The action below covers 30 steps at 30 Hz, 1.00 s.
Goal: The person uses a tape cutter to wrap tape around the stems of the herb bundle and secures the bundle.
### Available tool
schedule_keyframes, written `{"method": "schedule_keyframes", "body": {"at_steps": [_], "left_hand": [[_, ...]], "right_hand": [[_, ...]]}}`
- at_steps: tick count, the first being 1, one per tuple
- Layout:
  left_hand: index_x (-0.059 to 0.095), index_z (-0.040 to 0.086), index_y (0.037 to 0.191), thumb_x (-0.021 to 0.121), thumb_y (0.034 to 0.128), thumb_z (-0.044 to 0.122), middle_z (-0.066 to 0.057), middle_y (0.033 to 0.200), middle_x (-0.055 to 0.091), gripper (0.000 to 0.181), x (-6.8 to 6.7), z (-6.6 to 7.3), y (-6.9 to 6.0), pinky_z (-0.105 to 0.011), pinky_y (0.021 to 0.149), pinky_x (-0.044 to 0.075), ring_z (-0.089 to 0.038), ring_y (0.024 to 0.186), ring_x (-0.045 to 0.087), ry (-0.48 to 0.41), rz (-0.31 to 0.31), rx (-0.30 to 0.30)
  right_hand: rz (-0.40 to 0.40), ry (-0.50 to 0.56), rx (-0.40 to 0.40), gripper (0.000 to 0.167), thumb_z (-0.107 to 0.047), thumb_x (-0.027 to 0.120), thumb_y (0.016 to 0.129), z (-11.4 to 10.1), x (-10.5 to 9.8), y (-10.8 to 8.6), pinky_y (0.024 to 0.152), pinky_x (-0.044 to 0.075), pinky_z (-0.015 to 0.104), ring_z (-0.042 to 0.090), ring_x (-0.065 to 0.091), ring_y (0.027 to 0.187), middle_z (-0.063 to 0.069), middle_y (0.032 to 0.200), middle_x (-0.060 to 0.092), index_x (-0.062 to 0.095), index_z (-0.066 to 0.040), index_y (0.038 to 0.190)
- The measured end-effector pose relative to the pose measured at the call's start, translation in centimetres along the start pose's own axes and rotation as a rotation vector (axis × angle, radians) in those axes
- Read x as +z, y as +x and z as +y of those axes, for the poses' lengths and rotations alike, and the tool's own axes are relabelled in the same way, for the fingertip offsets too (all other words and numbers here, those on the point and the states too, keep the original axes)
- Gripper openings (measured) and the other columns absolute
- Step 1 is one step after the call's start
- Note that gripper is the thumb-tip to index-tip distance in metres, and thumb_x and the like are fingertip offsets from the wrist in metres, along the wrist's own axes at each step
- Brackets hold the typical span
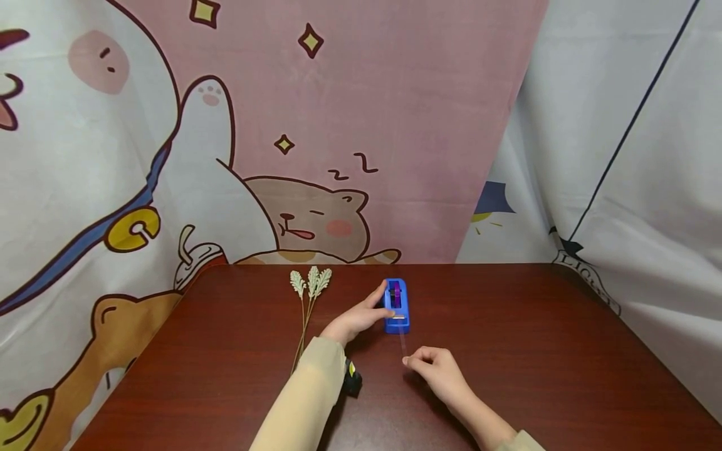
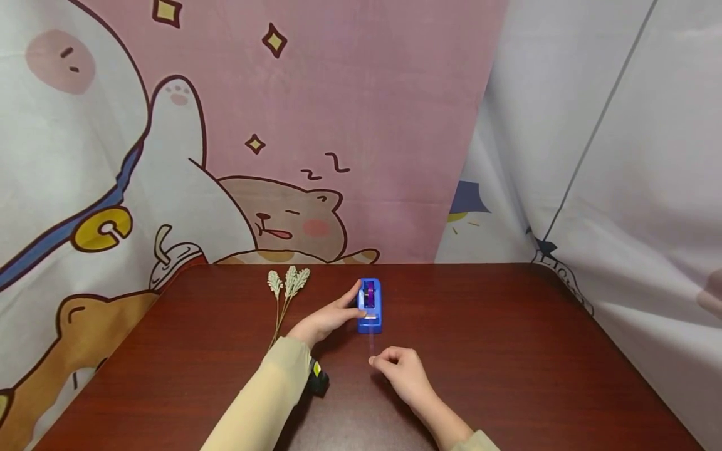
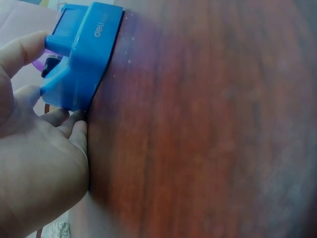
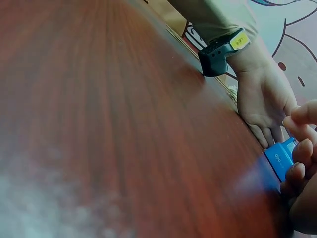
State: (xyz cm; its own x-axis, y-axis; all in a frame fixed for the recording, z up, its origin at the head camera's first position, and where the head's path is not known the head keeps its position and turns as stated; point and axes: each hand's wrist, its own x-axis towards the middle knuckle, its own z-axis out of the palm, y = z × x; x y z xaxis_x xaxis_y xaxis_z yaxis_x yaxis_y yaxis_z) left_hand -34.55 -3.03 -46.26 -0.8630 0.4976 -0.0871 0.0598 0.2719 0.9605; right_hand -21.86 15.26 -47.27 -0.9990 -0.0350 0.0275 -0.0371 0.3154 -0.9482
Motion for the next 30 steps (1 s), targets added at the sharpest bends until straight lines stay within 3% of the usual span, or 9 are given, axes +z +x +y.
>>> {"method": "schedule_keyframes", "body": {"at_steps": [14,22,30], "left_hand": [[0.008,0.026,0.157,0.063,0.0929,0.027,-0.006,0.162,0.007,0.084,0.0,-0.2,0.4,-0.057,0.112,0.009,-0.029,0.146,0.005,0.015,-0.006,-0.006],[0.009,0.026,0.157,0.063,0.0925,0.026,-0.006,0.162,0.008,0.084,0.1,-0.2,0.4,-0.054,0.113,0.009,-0.028,0.146,0.005,0.0,-0.003,-0.002],[0.01,0.025,0.157,0.063,0.0928,0.025,-0.007,0.161,0.008,0.083,0.2,-0.1,0.1,-0.055,0.113,0.007,-0.029,0.146,0.005,-0.015,0.005,-0.008]], "right_hand": [[-0.028,-0.013,-0.035,0.02,-0.014,0.071,0.083,0.1,-0.2,-1.9,0.047,0.034,0.022,0.006,0.041,0.051,-0.004,0.061,0.048,0.066,0.0,0.069],[0.005,-0.186,-0.157,0.016,-0.013,0.073,0.08,0.4,0.0,-1.9,0.06,0.04,0.022,0.004,0.053,0.066,-0.008,0.074,0.065,0.069,-0.011,0.064],[0.006,-0.232,-0.153,0.016,-0.017,0.074,0.079,0.4,0.0,-1.8,0.061,0.04,0.022,0.004,0.051,0.066,-0.009,0.075,0.065,0.07,-0.014,0.064]]}}
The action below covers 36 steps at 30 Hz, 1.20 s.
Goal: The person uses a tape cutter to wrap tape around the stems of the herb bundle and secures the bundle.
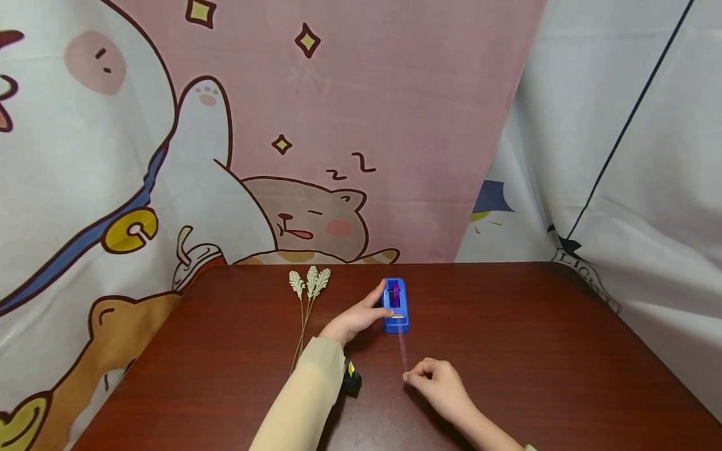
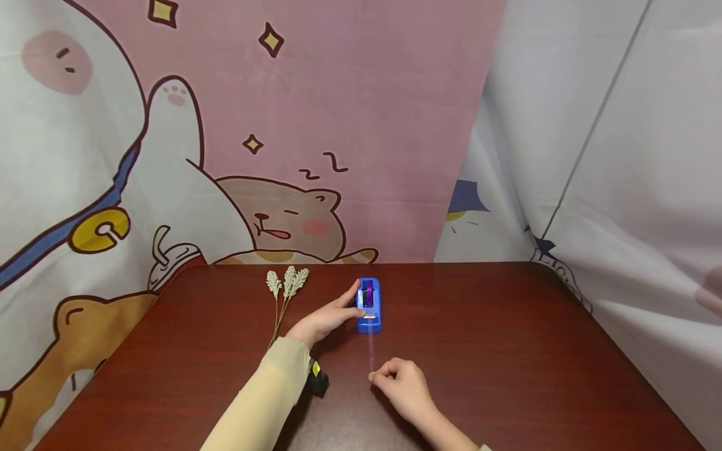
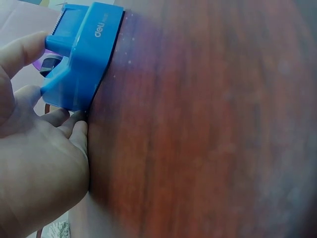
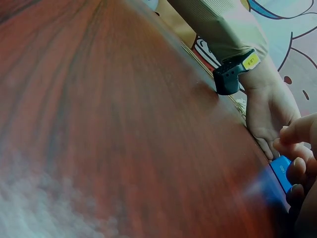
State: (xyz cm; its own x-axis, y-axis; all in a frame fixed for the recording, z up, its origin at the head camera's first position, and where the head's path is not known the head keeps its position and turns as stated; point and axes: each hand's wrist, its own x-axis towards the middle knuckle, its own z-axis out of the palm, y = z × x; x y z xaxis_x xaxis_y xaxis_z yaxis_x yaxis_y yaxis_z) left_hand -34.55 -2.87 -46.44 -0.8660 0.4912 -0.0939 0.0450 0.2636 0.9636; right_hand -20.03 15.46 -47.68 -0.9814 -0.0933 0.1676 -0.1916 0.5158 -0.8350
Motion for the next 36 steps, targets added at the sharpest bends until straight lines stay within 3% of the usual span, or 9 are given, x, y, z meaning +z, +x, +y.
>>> {"method": "schedule_keyframes", "body": {"at_steps": [18,23,27,31,36], "left_hand": [[0.011,0.02,0.157,0.063,0.0911,0.023,-0.009,0.161,0.01,0.084,0.0,0.2,-0.1,-0.055,0.113,0.007,-0.03,0.146,0.007,0.001,0.011,0.015],[0.017,0.025,0.156,0.063,0.0919,0.027,-0.01,0.16,0.017,0.079,-0.3,0.8,-0.1,-0.058,0.111,0.011,-0.033,0.145,0.014,-0.008,0.029,-0.029],[0.027,0.025,0.154,0.059,0.0954,0.025,-0.011,0.158,0.023,0.067,-1.5,1.9,-0.9,-0.056,0.111,0.015,-0.035,0.143,0.021,-0.046,0.027,-0.017],[0.033,0.017,0.152,0.057,0.097,0.023,-0.012,0.157,0.024,0.061,-3.7,3.1,-2.3,-0.053,0.111,0.021,-0.034,0.141,0.025,-0.076,0.025,-0.008],[0.034,0.011,0.151,0.055,0.0987,0.022,-0.016,0.154,0.03,0.057,-6.9,3.4,-4.6,-0.051,0.109,0.028,-0.036,0.136,0.035,-0.084,0.113,-0.047]], "right_hand": [[0.004,-0.011,-0.003,0.015,-0.018,0.075,0.078,0.1,0.1,0.0,0.059,0.039,0.022,0.004,0.048,0.063,-0.01,0.071,0.062,0.07,-0.015,0.065],[0.006,-0.006,-0.001,0.014,-0.018,0.075,0.078,0.2,0.2,0.0,0.061,0.04,0.023,0.003,0.051,0.066,-0.01,0.073,0.065,0.07,-0.016,0.066],[0.007,0.005,0.002,0.013,-0.018,0.075,0.078,0.2,0.3,-0.1,0.063,0.04,0.023,0.003,0.054,0.069,-0.01,0.077,0.067,0.071,-0.016,0.067],[0.01,0.007,0.007,0.012,-0.019,0.076,0.078,0.2,0.1,-0.2,0.064,0.04,0.023,0.002,0.053,0.07,-0.011,0.077,0.066,0.071,-0.016,0.067],[0.007,0.007,0.002,0.013,-0.02,0.076,0.078,0.0,0.0,-0.2,0.064,0.041,0.024,0.002,0.052,0.069,-0.011,0.074,0.064,0.071,-0.015,0.067]]}}
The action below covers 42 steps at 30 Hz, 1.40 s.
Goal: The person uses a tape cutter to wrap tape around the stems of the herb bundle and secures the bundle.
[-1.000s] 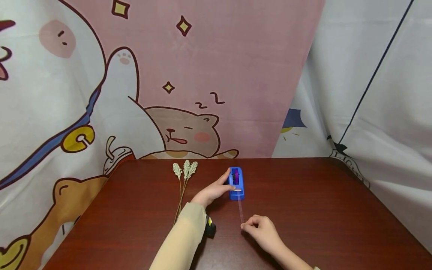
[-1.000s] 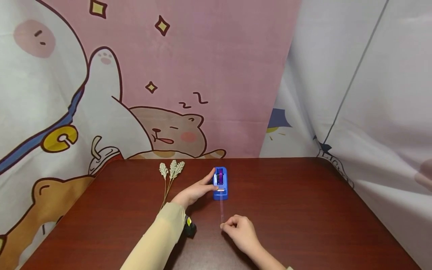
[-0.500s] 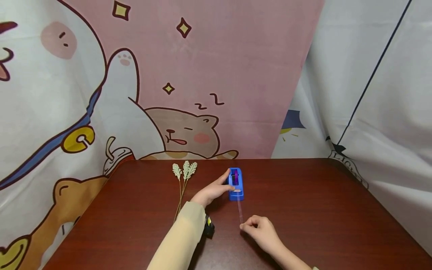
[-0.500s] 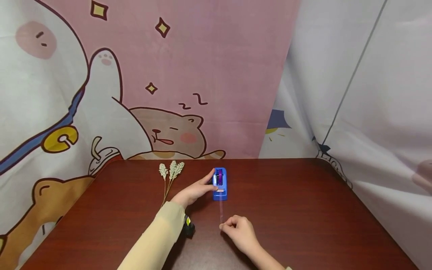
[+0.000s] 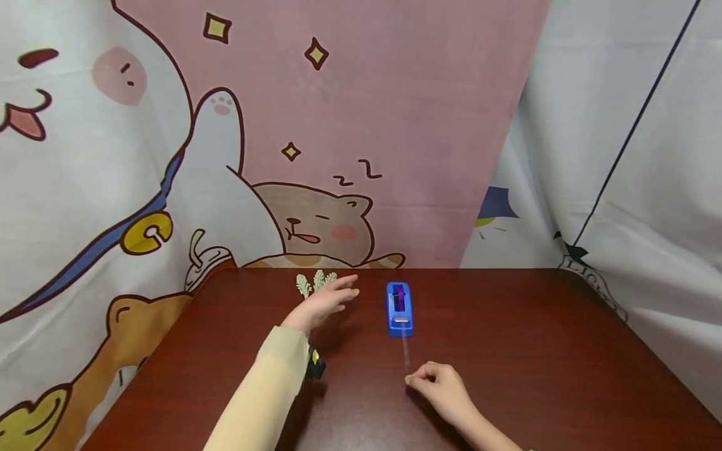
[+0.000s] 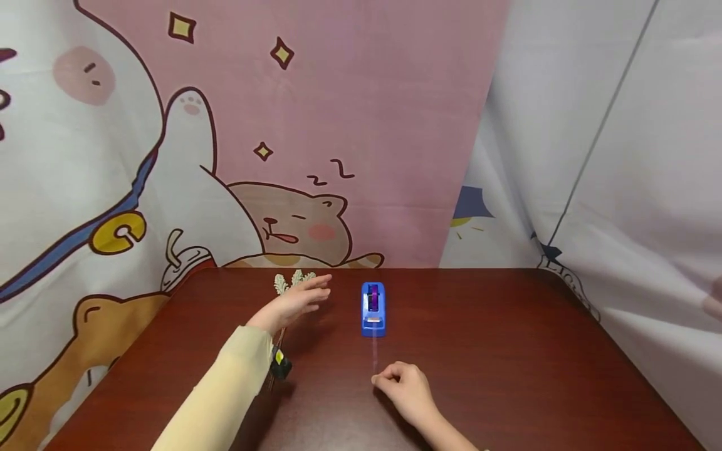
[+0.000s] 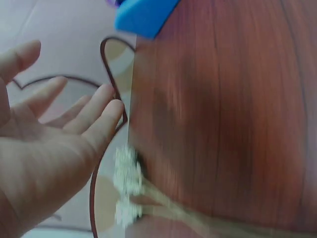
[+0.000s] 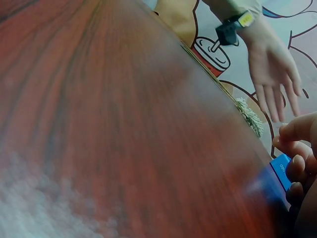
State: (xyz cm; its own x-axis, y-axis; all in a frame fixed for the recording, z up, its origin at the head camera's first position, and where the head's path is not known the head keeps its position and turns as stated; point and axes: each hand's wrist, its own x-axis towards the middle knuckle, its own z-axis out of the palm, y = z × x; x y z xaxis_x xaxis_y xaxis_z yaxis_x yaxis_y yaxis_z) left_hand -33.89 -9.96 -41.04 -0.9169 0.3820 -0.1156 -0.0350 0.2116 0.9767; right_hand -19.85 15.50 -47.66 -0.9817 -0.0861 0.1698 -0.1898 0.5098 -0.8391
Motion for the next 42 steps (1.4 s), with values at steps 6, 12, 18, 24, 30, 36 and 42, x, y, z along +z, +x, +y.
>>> {"method": "schedule_keyframes", "body": {"at_steps": [6,12,18,24,30,36,42], "left_hand": [[0.039,0.004,0.147,0.056,0.098,0.021,-0.021,0.139,0.049,0.054,-3.1,-1.4,-2.0,-0.047,0.098,0.043,-0.039,0.121,0.051,0.052,0.192,-0.069],[0.044,-0.005,0.139,0.06,0.0949,0.021,-0.022,0.121,0.06,0.054,-5.1,-3.3,-3.6,-0.041,0.078,0.053,-0.033,0.094,0.064,0.163,0.309,-0.15],[0.043,-0.01,0.135,0.066,0.0909,0.02,-0.018,0.097,0.066,0.058,-5.3,-4.9,-4.1,-0.034,0.061,0.053,-0.022,0.068,0.063,0.211,0.303,-0.211],[0.055,-0.009,0.11,0.073,0.0857,0.019,-0.012,0.077,0.064,0.041,-4.8,-5.2,-3.9,-0.03,0.055,0.05,-0.016,0.057,0.057,0.26,0.333,-0.217],[0.058,0.005,0.068,0.079,0.0801,0.022,-0.005,0.06,0.06,0.03,-4.6,-5.4,-3.4,-0.026,0.047,0.045,-0.012,0.048,0.05,0.4,0.365,-0.211],[0.055,0.001,0.1,0.083,0.0748,0.019,-0.006,0.065,0.06,0.041,-4.5,-5.5,-3.2,-0.027,0.047,0.043,-0.015,0.049,0.053,0.488,0.392,-0.21],[0.061,0.003,0.096,0.077,0.0769,0.012,-0.007,0.061,0.059,0.026,-4.3,-5.2,-3.4,-0.03,0.048,0.043,-0.016,0.048,0.054,0.538,0.445,-0.192]], "right_hand": [[0.008,-0.002,0.005,0.012,-0.019,0.076,0.078,0.3,-0.1,0.1,0.063,0.04,0.024,0.002,0.052,0.069,-0.011,0.075,0.065,0.071,-0.016,0.067],[0.02,0.007,0.035,0.013,-0.02,0.076,0.078,0.5,-0.2,0.0,0.062,0.039,0.023,0.003,0.05,0.066,-0.01,0.072,0.064,0.071,-0.015,0.066],[0.025,0.009,0.043,0.014,-0.02,0.076,0.077,0.6,-0.1,-0.1,0.062,0.039,0.023,0.002,0.05,0.066,-0.01,0.072,0.064,0.07,-0.015,0.066],[0.013,0.013,0.034,0.013,-0.02,0.076,0.078,0.8,0.2,-0.1,0.063,0.039,0.023,0.002,0.052,0.069,-0.01,0.075,0.066,0.071,-0.016,0.067],[0.004,0.016,0.023,0.012,-0.02,0.076,0.078,0.8,0.3,-0.1,0.065,0.041,0.023,0.001,0.055,0.071,-0.011,0.077,0.068,0.071,-0.016,0.068],[0.002,0.004,0.006,0.012,-0.019,0.076,0.078,0.6,0.2,0.0,0.064,0.04,0.023,0.001,0.053,0.069,-0.011,0.076,0.066,0.072,-0.017,0.067],[-0.012,0.002,-0.005,0.011,-0.02,0.076,0.078,0.2,0.0,0.1,0.063,0.039,0.023,0.001,0.051,0.068,-0.011,0.076,0.066,0.072,-0.016,0.069]]}}
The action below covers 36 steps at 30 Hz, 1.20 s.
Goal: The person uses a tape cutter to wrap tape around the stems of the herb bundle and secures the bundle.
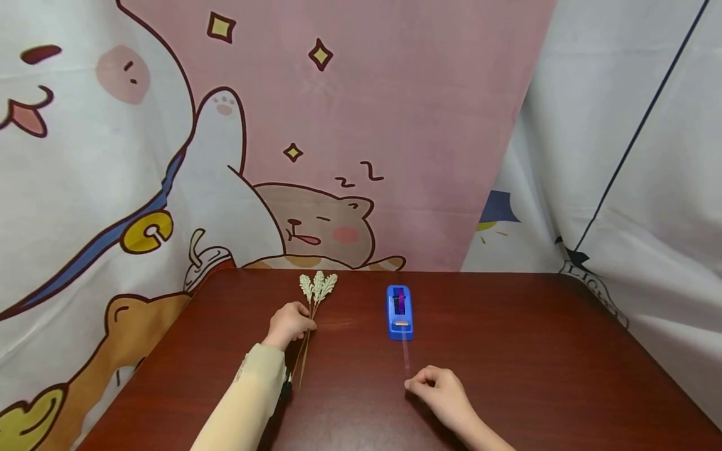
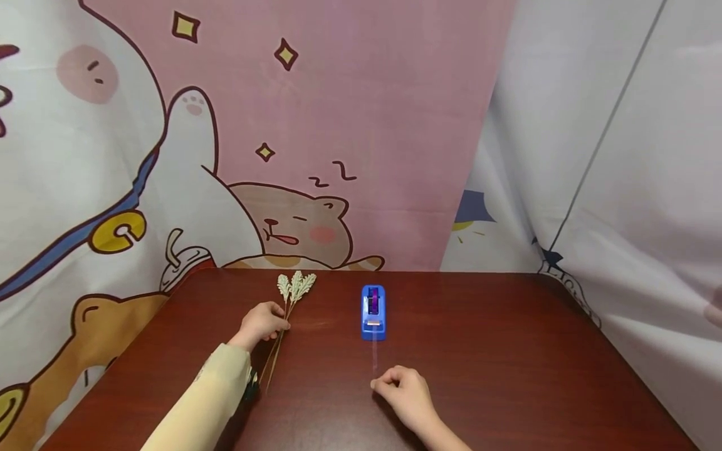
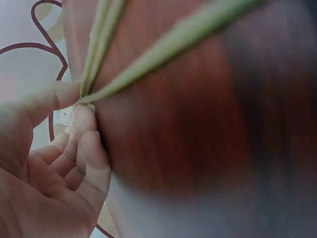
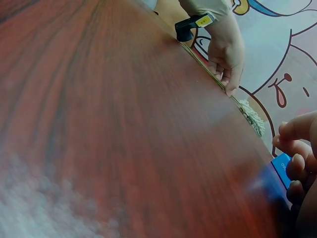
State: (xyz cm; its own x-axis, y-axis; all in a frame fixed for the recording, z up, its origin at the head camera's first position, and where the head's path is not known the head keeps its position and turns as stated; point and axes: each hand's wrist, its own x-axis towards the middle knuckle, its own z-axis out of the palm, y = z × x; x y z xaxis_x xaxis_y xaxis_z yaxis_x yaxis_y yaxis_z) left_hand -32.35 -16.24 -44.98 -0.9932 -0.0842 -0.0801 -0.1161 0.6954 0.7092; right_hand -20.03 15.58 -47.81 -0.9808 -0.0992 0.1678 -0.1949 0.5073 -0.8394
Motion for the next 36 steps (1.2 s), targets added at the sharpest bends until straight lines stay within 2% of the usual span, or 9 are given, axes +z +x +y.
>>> {"method": "schedule_keyframes", "body": {"at_steps": [4,7,11,19,23,26,31,36], "left_hand": [[0.065,0.007,0.077,0.072,0.0775,0.011,-0.004,0.054,0.058,0.008,0.0,-0.1,-0.3,-0.03,0.047,0.043,-0.015,0.044,0.054,0.027,0.049,0.016],[0.062,0.01,0.064,0.071,0.078,0.012,-0.003,0.05,0.057,0.016,-0.1,-0.1,-0.4,-0.03,0.047,0.041,-0.015,0.043,0.054,0.043,0.06,0.006],[0.06,0.009,0.057,0.071,0.0786,0.015,-0.004,0.049,0.056,0.025,-0.2,-0.1,-0.5,-0.03,0.048,0.041,-0.016,0.043,0.054,0.066,0.061,0.003],[0.067,0.007,0.063,0.069,0.0835,0.018,-0.002,0.049,0.058,0.023,-0.1,-0.4,-0.3,-0.032,0.054,0.046,-0.016,0.044,0.057,0.077,0.086,0.022],[0.069,0.005,0.061,0.065,0.0862,0.015,-0.002,0.048,0.059,0.027,-0.2,0.0,-0.5,-0.032,0.058,0.048,-0.017,0.042,0.058,0.056,0.103,0.038],[0.07,0.003,0.064,0.064,0.0884,0.013,-0.004,0.052,0.062,0.027,-0.5,0.2,-0.5,-0.031,0.055,0.05,-0.016,0.042,0.059,0.037,0.096,0.039],[0.071,0.001,0.073,0.065,0.0905,0.013,-0.006,0.06,0.066,0.022,-1.4,0.7,-0.4,-0.029,0.049,0.05,-0.016,0.046,0.062,0.027,0.079,0.023],[0.07,0.0,0.087,0.063,0.0934,0.016,-0.009,0.073,0.068,0.019,-3.1,1.2,-0.4,-0.032,0.048,0.051,-0.018,0.05,0.063,0.023,0.094,0.033]], "right_hand": [[0.001,0.001,0.003,0.011,-0.019,0.076,0.078,-0.1,0.0,0.0,0.062,0.039,0.023,0.002,0.05,0.067,-0.011,0.076,0.066,0.072,-0.016,0.068],[0.0,0.0,0.005,0.012,-0.019,0.076,0.078,-0.2,0.0,0.0,0.061,0.038,0.023,0.002,0.049,0.066,-0.011,0.075,0.065,0.072,-0.016,0.067],[0.0,0.001,0.001,0.011,-0.019,0.077,0.078,-0.1,0.0,0.0,0.061,0.038,0.023,0.002,0.049,0.066,-0.011,0.075,0.065,0.072,-0.016,0.068],[-0.002,0.003,0.01,0.012,-0.02,0.077,0.078,0.0,0.1,0.0,0.061,0.038,0.023,0.002,0.049,0.066,-0.011,0.076,0.066,0.072,-0.016,0.068],[0.002,0.003,0.006,0.012,-0.02,0.077,0.078,0.0,0.1,0.0,0.061,0.038,0.023,0.002,0.05,0.067,-0.011,0.077,0.066,0.072,-0.016,0.068],[0.001,0.003,0.004,0.011,-0.02,0.077,0.078,-0.1,0.1,0.0,0.062,0.039,0.023,0.002,0.05,0.067,-0.011,0.078,0.067,0.072,-0.016,0.068],[0.003,0.001,0.001,0.012,-0.02,0.077,0.077,-0.1,0.0,0.0,0.062,0.039,0.023,0.002,0.05,0.067,-0.011,0.077,0.066,0.072,-0.016,0.068],[0.008,0.003,-0.001,0.012,-0.019,0.077,0.077,-0.1,0.1,0.0,0.061,0.038,0.023,0.002,0.049,0.066,-0.011,0.075,0.065,0.071,-0.016,0.067]]}}
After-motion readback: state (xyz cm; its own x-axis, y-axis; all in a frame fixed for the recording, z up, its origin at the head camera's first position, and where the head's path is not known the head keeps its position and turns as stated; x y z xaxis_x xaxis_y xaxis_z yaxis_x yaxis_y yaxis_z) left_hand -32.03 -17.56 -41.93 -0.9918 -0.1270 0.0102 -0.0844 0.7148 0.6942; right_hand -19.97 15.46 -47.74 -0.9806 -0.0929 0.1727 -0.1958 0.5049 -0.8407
